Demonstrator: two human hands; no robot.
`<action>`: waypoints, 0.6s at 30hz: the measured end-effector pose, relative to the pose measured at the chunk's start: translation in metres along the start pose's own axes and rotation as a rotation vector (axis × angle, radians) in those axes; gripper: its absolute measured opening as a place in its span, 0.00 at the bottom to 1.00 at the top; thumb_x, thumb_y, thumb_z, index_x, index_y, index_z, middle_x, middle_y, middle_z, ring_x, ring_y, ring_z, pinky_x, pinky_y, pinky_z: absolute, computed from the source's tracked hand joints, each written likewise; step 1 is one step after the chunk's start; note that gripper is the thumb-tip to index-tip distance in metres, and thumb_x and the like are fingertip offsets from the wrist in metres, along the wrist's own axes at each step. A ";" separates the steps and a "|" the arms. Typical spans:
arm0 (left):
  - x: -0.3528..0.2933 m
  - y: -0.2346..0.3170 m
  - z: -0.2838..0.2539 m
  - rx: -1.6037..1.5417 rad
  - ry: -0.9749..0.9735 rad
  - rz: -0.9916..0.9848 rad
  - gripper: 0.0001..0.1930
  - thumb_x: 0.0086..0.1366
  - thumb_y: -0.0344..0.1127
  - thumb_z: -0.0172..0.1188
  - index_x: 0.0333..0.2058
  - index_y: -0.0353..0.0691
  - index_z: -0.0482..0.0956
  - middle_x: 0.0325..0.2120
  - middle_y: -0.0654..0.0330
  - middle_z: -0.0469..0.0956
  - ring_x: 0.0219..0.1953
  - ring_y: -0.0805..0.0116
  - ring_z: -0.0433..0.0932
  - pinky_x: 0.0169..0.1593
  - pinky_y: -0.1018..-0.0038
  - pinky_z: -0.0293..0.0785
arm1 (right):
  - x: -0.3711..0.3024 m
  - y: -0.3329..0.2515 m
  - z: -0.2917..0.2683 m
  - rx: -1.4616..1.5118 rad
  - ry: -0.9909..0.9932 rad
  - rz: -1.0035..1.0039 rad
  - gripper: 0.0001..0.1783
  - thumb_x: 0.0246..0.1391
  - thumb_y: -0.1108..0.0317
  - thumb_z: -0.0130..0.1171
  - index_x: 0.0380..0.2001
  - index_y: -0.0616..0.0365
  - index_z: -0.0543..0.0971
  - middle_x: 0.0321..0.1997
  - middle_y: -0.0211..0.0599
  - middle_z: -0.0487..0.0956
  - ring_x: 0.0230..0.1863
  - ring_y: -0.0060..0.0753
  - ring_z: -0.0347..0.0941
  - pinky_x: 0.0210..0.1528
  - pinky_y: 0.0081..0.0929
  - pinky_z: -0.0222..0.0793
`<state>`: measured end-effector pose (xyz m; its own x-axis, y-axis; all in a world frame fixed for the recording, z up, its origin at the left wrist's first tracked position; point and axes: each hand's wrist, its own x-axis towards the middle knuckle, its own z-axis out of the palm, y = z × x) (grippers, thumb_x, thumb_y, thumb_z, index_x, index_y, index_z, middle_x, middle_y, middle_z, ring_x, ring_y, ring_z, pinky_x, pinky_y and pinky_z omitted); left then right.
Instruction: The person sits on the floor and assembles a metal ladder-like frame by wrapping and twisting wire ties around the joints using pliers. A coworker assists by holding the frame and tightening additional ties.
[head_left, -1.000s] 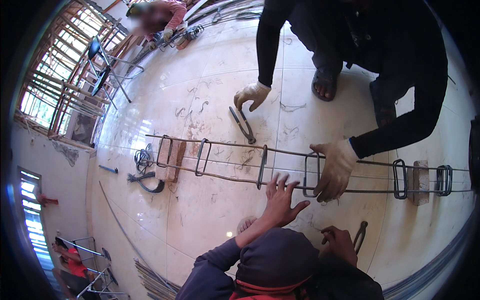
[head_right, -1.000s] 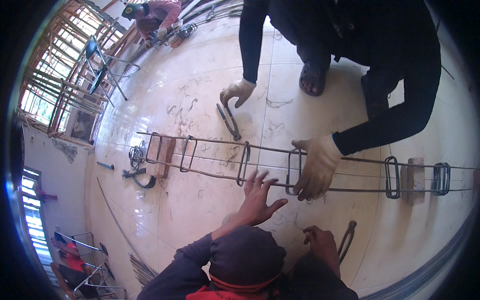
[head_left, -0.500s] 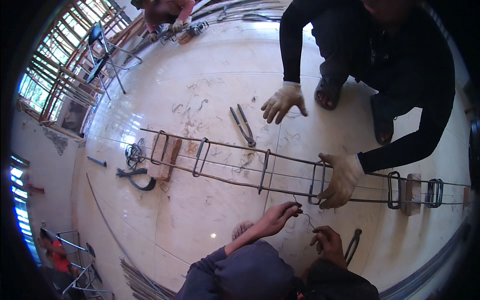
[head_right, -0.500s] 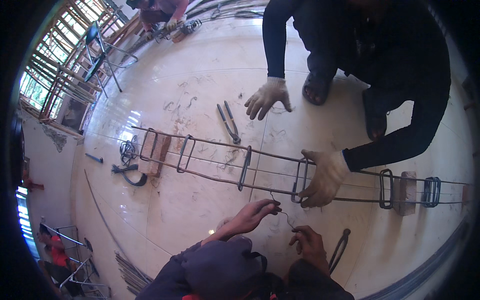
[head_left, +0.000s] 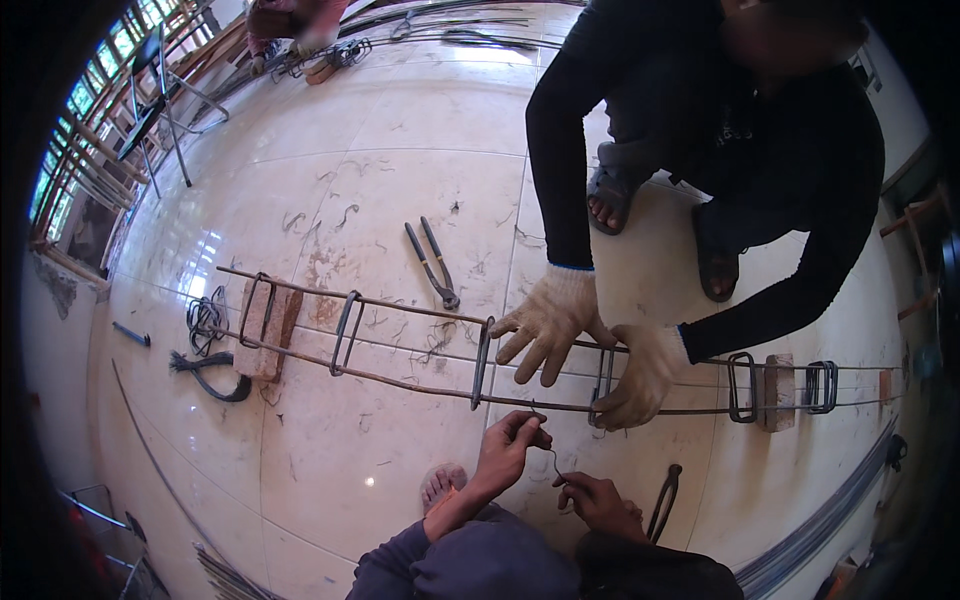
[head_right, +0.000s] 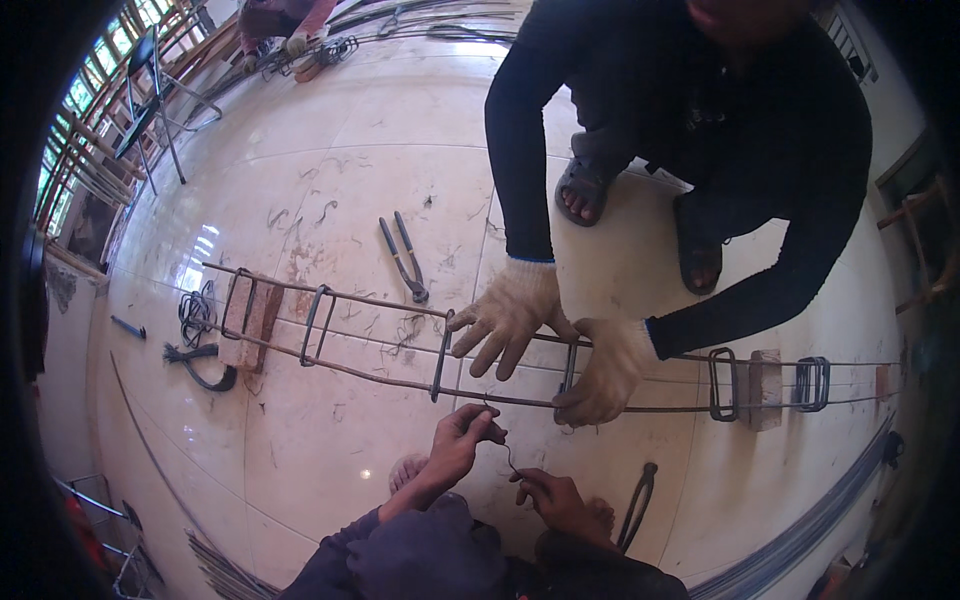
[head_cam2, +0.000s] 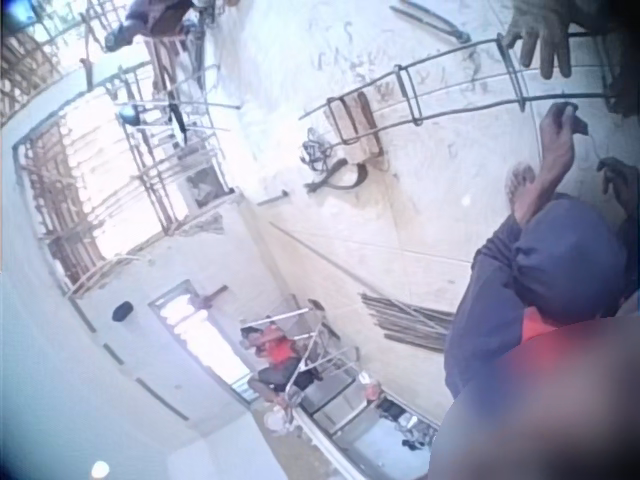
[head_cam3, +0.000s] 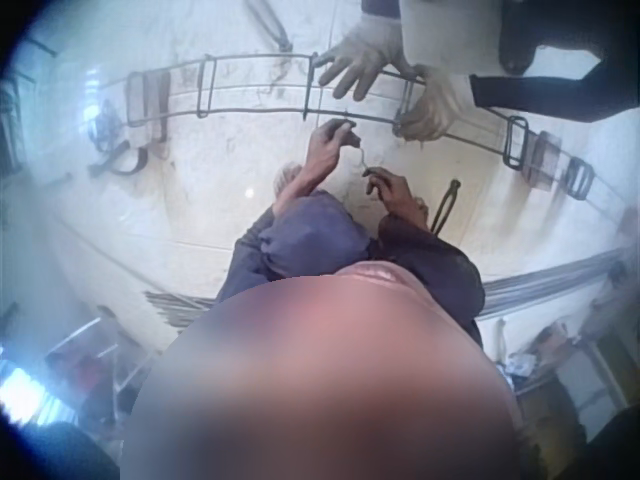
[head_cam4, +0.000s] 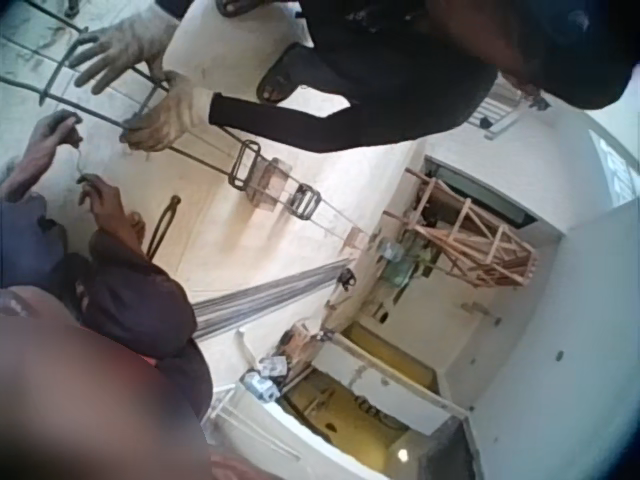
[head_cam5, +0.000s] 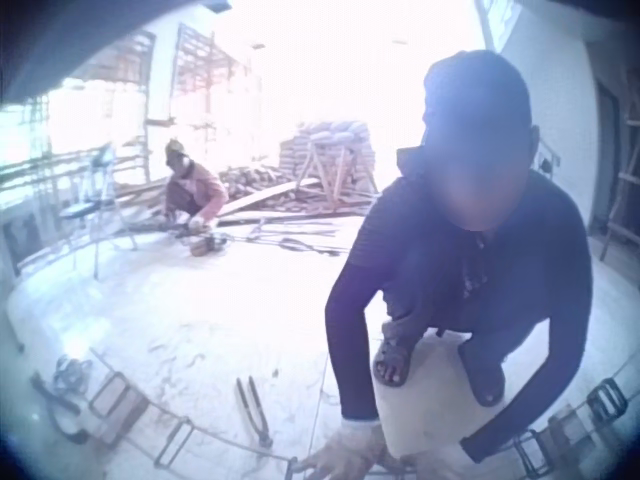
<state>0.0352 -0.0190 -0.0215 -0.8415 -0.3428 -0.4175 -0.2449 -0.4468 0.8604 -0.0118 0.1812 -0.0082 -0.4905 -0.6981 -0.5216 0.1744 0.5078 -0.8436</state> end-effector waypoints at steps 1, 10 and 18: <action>-0.001 -0.001 -0.001 -0.008 -0.001 0.015 0.15 0.71 0.37 0.50 0.44 0.27 0.72 0.27 0.53 0.80 0.33 0.66 0.81 0.43 0.70 0.76 | -0.003 0.000 0.002 0.010 0.013 0.015 0.13 0.61 0.70 0.51 0.47 0.58 0.77 0.25 0.31 0.80 0.21 0.20 0.68 0.29 0.22 0.68; -0.002 -0.002 -0.012 -0.037 0.043 0.038 0.13 0.72 0.32 0.46 0.49 0.30 0.66 0.24 0.54 0.78 0.31 0.68 0.79 0.42 0.71 0.76 | 0.001 0.003 -0.002 0.003 0.106 -0.097 0.13 0.57 0.77 0.52 0.44 0.63 0.80 0.27 0.34 0.80 0.30 0.20 0.73 0.34 0.21 0.68; -0.008 0.005 -0.015 0.009 0.089 -0.031 0.12 0.72 0.34 0.47 0.48 0.32 0.67 0.26 0.55 0.79 0.32 0.68 0.80 0.44 0.71 0.75 | 0.005 0.010 0.008 -0.051 0.080 -0.091 0.15 0.55 0.78 0.53 0.45 0.60 0.80 0.30 0.39 0.82 0.29 0.29 0.76 0.35 0.26 0.71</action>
<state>0.0483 -0.0307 -0.0180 -0.7872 -0.4015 -0.4680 -0.2748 -0.4511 0.8491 -0.0057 0.1782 -0.0206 -0.5695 -0.7008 -0.4295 0.0833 0.4707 -0.8784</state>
